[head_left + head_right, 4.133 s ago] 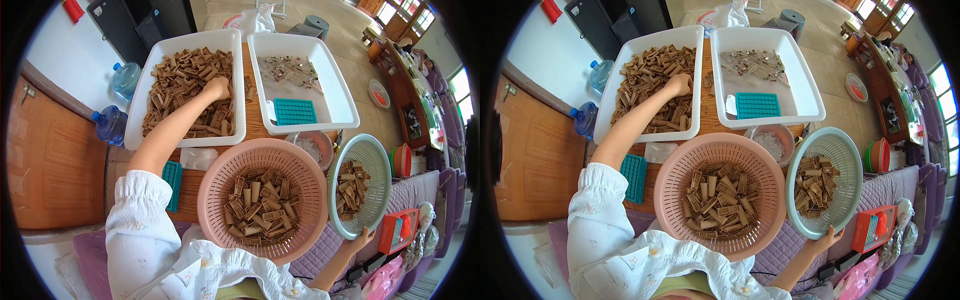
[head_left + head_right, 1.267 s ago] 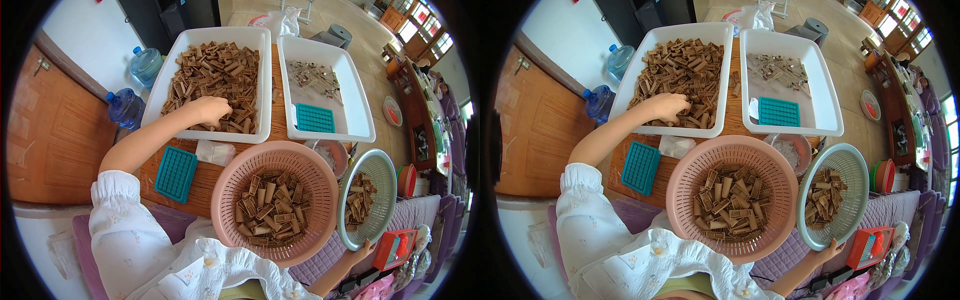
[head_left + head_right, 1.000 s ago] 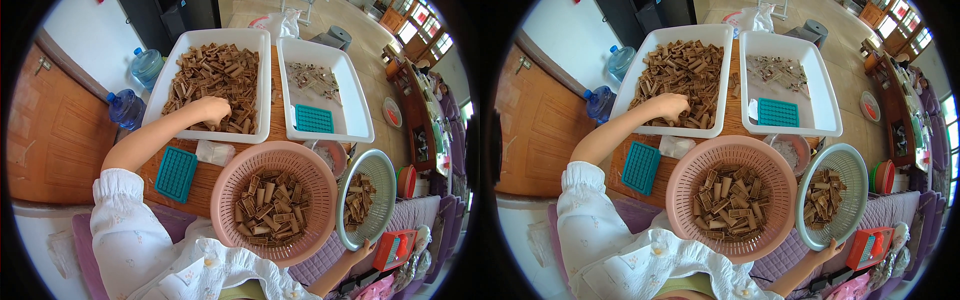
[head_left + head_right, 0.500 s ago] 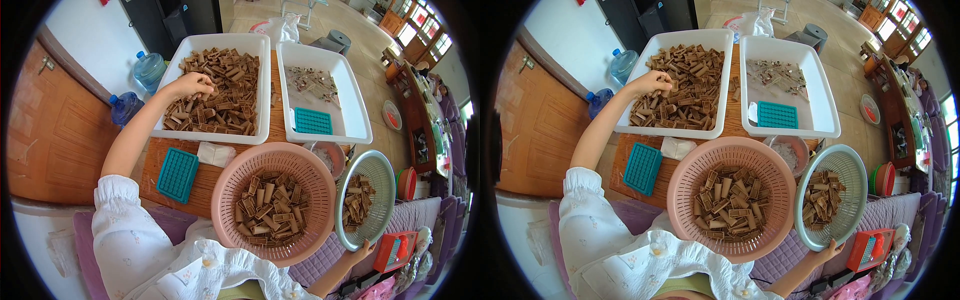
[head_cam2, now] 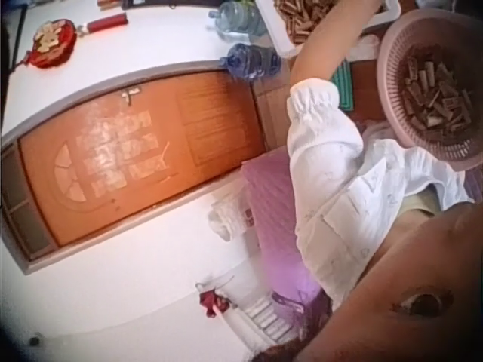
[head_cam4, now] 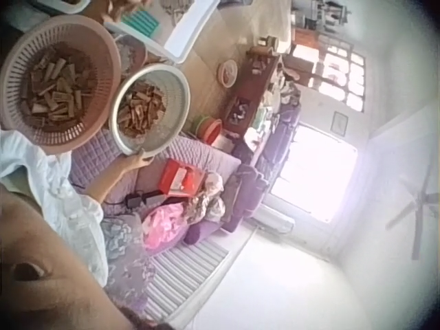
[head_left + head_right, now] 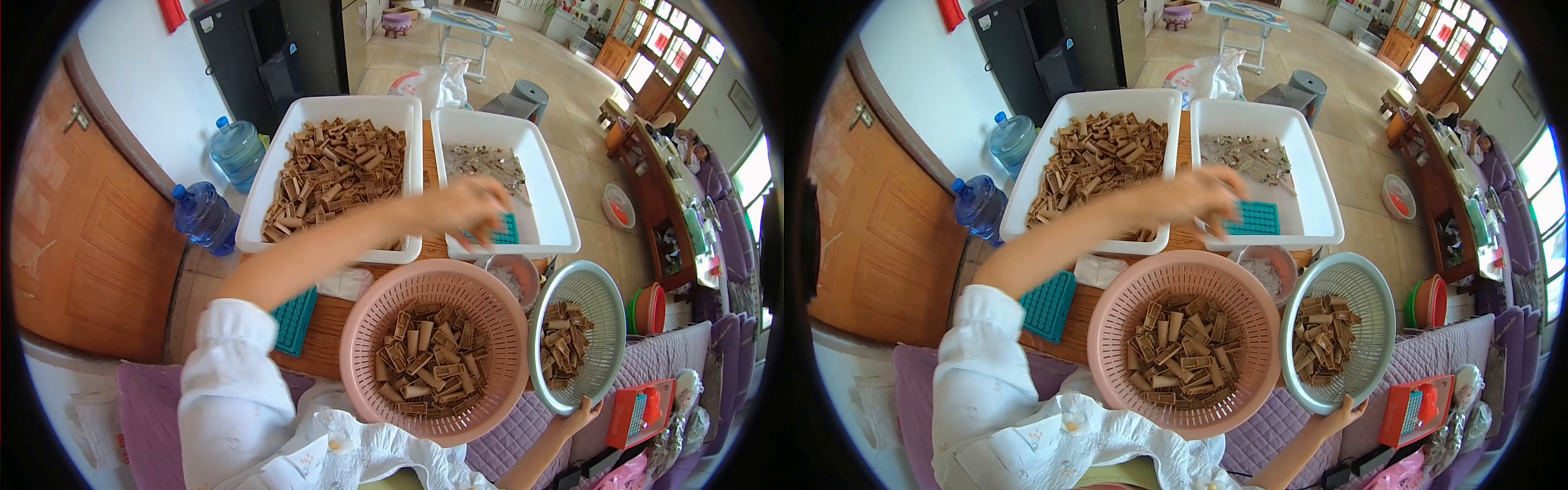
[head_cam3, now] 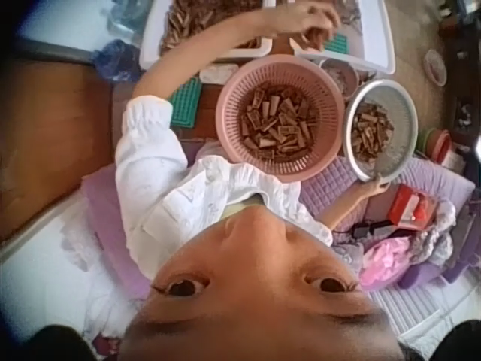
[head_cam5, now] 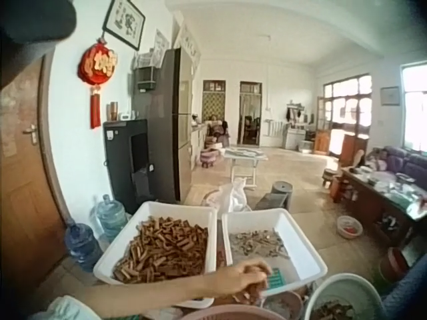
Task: The person sorts brown plastic components by hand, transferring them from a white bin into a pink basket, a green basket, and a green tray.
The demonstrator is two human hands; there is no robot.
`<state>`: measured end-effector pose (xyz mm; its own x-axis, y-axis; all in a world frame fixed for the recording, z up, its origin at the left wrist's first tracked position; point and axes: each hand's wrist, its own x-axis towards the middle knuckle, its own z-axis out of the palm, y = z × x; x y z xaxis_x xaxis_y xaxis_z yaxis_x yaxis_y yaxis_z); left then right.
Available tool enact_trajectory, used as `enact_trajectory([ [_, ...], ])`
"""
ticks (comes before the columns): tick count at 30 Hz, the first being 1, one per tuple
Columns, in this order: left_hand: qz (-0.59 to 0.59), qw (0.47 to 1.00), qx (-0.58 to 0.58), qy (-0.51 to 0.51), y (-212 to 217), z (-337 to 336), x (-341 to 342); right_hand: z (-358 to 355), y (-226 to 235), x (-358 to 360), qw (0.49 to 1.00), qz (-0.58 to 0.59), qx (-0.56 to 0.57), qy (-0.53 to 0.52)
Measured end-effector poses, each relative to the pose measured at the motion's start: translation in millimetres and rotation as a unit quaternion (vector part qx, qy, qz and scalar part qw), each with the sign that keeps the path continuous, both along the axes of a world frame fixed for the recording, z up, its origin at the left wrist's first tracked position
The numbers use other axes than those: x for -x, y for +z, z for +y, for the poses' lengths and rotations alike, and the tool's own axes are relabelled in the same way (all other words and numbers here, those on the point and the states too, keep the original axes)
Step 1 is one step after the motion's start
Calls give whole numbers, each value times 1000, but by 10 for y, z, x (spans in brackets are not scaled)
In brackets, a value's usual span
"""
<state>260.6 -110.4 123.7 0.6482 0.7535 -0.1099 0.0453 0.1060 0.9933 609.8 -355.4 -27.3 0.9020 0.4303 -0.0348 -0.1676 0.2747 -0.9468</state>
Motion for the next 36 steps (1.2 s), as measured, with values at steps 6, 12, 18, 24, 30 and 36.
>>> enact_trajectory([
  [6, 59, 986, -141, -61, -437, -450, -1885, 89, 11, 80, 1000, 2, 12, -9],
  [12, 93, 974, -206, -18, -543, -328, -1926, 79, -22, 30, 1000, 4, 19, -13],
  [18, -9, 956, -292, -11, -373, 348, -295, 48, -100, -75, 1000, -19, 17, 2],
  [24, 317, 821, -315, 355, -657, 968, 1753, 58, -60, -51, 999, -15, 31, -2],
  [30, 574, 702, -352, 231, -1062, 1260, 2766, 80, 14, 27, 999, -17, 43, -12],
  [36, 660, 616, -396, 168, -1082, 1327, 2550, 55, -34, -4, 998, -26, 53, -25],
])
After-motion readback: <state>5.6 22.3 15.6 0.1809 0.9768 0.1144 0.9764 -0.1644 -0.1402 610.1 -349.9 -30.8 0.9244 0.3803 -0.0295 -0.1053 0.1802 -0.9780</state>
